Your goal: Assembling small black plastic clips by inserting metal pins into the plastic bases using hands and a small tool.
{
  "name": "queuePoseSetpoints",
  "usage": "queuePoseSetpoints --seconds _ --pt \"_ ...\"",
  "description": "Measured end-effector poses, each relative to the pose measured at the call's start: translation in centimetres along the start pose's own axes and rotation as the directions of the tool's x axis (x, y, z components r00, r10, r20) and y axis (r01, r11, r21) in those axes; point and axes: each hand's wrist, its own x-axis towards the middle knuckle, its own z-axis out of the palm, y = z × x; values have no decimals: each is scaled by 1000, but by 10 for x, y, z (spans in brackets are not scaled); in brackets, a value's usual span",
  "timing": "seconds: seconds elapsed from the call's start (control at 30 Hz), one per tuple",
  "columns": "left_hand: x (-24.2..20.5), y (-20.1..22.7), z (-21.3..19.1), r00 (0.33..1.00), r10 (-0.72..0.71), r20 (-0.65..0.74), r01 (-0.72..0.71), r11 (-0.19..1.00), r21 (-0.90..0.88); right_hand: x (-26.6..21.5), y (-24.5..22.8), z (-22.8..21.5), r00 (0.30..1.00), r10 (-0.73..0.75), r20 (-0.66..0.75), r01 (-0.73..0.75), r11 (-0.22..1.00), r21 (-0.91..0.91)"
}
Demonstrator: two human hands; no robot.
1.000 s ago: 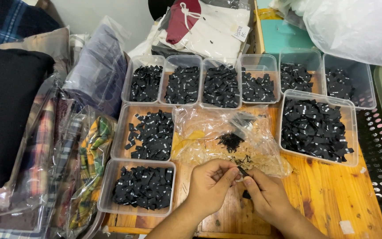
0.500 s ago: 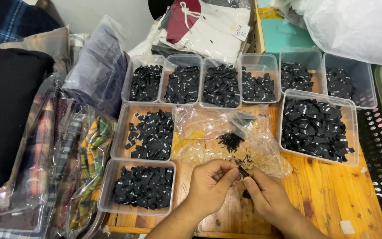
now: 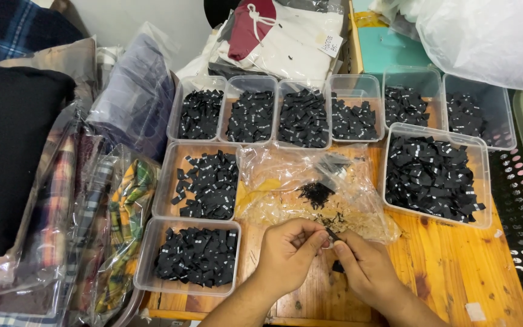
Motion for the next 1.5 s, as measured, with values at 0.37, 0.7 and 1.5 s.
queuePoseSetpoints --seconds 0.37,0.7,1.5 --pt "2 -4 4 997 -63 -39 61 996 -62 0 9 3 989 143 -19 -141 985 102" --pt "6 -14 3 953 -303 -3 257 815 -519 2 8 3 973 225 -51 -220 971 90" --pt "9 -8 8 930 -349 -113 243 818 -521 5 -11 3 961 271 -60 -262 957 121"
